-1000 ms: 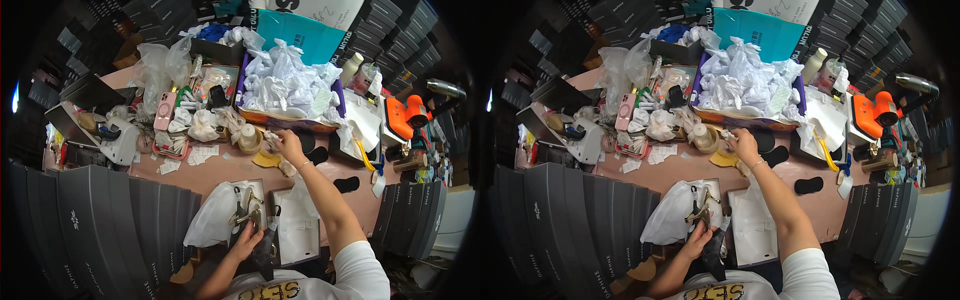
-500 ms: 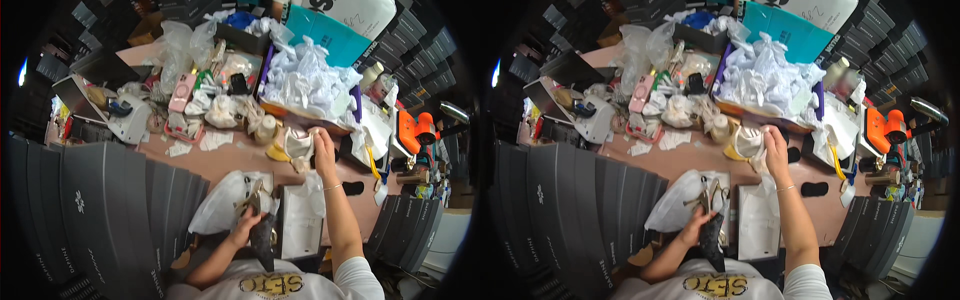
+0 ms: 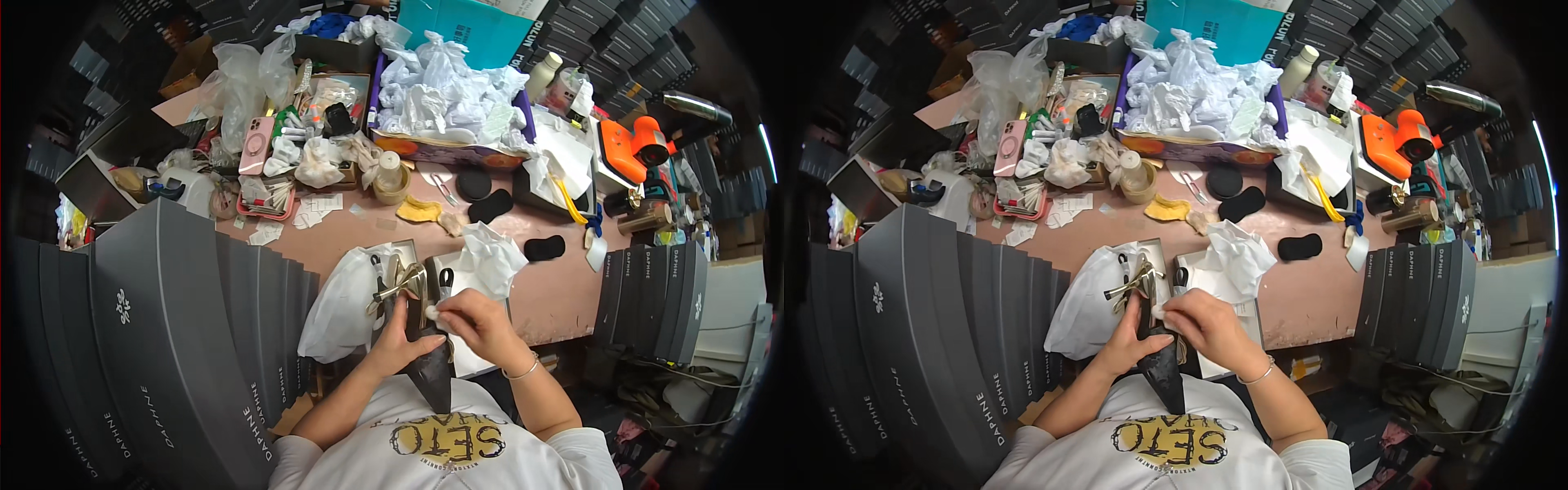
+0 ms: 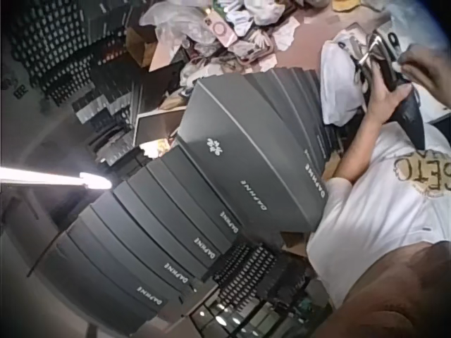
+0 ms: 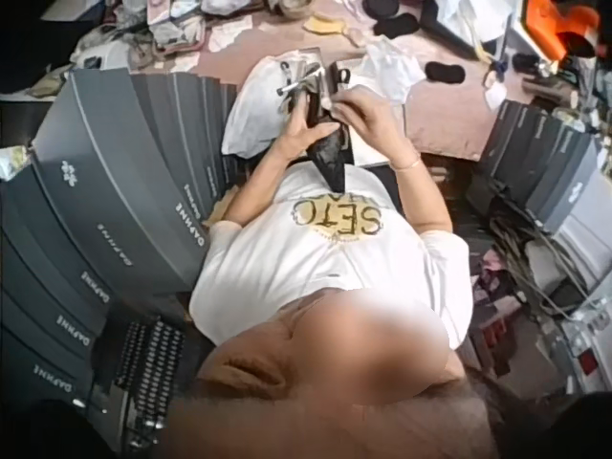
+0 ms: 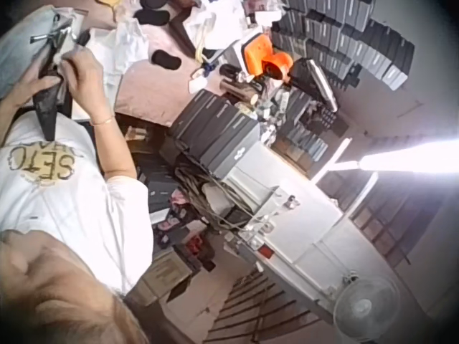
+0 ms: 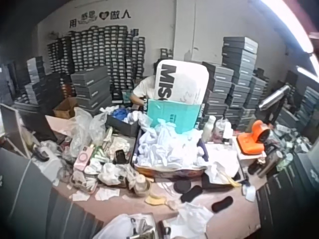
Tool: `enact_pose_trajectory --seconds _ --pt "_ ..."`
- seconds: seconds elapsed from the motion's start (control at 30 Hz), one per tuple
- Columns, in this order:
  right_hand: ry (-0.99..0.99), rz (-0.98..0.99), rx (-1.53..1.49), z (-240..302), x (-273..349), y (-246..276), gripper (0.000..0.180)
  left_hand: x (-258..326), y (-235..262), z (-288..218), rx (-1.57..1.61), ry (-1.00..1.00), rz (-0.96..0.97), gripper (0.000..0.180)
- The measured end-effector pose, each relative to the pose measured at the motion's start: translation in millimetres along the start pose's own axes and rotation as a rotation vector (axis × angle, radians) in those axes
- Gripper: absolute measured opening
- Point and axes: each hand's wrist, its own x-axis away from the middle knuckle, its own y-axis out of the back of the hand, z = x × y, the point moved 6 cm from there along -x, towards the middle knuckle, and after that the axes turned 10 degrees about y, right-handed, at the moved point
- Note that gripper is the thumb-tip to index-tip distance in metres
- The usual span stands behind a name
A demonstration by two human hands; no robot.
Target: Unpacking, inspecting, and repacking high-heeled shoes into boxes with protective wrapping.
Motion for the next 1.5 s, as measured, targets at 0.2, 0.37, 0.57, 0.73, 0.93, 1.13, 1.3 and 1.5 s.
enact_pose_trajectory --seconds 0.2,0.37,0.57,0.73,0.93,1.13,1.3,1.5 --pt "-0.156 0.013 -0.069 0.5 25.0 -22.2 0.014 19.5 -9.1 2.0 -0.189 -0.022 -0.045 0.090" --pt "-0.146 -0.102 -0.051 5.9 32.6 -25.0 0.014 32.0 -18.0 0.5 -0.209 0.009 -0.071 0.080" --pt "-0.123 -0.260 -0.030 4.5 33.2 -15.0 0.013 33.1 -29.2 10.5 -0.088 0.020 -0.004 0.075" --pt "-0.004 -0.253 0.158 2.1 42.0 -11.3 0.013 27.1 -32.6 23.4 -0.037 0.121 0.053 0.080" --pt "-0.228 -0.542 -0.477 -68.1 19.8 9.8 0.006 20.4 -29.2 21.5 0.016 0.098 0.024 0.089" --pt "-0.341 -0.245 -0.544 -63.3 37.0 -28.5 0.013 14.8 -14.3 21.5 0.038 0.107 -0.028 0.087" --pt "-0.257 -0.122 -0.308 -59.4 24.0 -30.0 0.022 11.4 -4.7 19.1 0.107 0.131 -0.042 0.075" --pt "0.022 -0.283 -0.068 -75.7 -106.4 14.9 0.017 15.1 18.2 19.2 0.102 0.120 -0.112 0.089"
